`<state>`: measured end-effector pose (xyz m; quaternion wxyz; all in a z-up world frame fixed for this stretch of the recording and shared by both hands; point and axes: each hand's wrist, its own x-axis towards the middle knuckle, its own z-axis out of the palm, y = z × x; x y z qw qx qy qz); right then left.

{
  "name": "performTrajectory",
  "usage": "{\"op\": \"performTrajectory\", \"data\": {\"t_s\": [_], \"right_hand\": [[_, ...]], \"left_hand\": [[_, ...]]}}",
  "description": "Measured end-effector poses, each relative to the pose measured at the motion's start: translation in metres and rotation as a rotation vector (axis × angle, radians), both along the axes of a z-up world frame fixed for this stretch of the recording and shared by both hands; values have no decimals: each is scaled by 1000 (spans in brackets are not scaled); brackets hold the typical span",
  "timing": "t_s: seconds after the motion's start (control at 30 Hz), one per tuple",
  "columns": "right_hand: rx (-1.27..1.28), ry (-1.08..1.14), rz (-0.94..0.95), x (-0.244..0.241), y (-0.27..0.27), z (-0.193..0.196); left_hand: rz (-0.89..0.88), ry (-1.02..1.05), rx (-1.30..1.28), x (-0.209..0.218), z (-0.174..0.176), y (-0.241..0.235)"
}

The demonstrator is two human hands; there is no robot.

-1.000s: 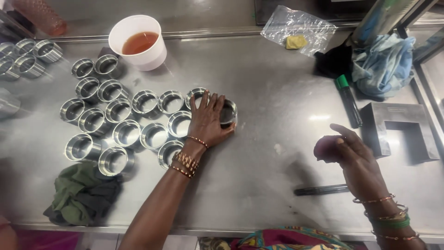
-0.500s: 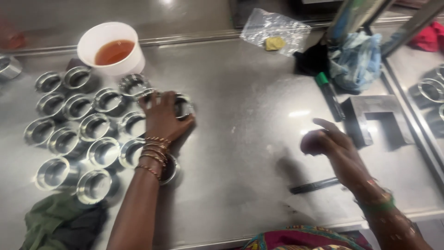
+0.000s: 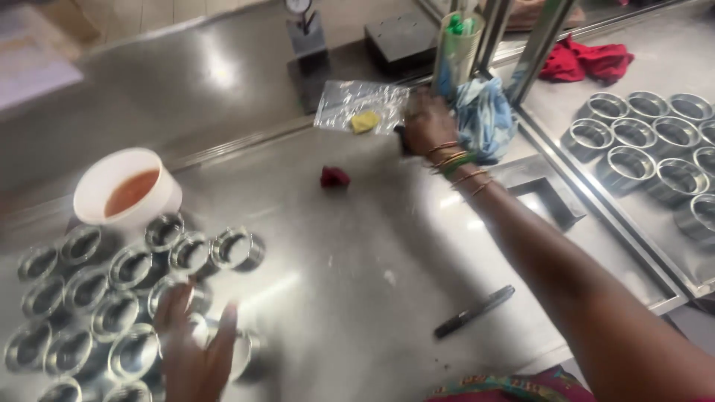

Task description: Applying an industrial fluid or coating to the interior of metal rings on a fabrication floor.

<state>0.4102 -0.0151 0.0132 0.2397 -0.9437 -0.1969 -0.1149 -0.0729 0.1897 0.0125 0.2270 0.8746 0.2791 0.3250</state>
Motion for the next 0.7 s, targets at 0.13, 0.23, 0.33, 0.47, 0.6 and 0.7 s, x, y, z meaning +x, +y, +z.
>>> {"op": "performTrajectory", "data": {"t_s": [0.13, 0.23, 0.33, 0.47, 0.6, 0.7], "right_hand": [[-320, -405, -125, 77, -80, -38], [-317, 5, -34, 108, -114, -66], [75, 103, -43, 163, -135, -118], [782, 429, 71, 37, -154, -6], [1209, 900, 638, -128, -151, 60], [1004, 1026, 442, -240, -131, 42]], "left_hand": [[-6, -100, -85, 2, -17, -6], [0, -231, -159, 16, -42, -28], [52, -355, -235, 16, -43, -65], [-74, -328, -293, 42, 23, -116], [-258, -407, -200, 86, 64, -150], [-364, -446, -41, 115, 92, -189]]}}
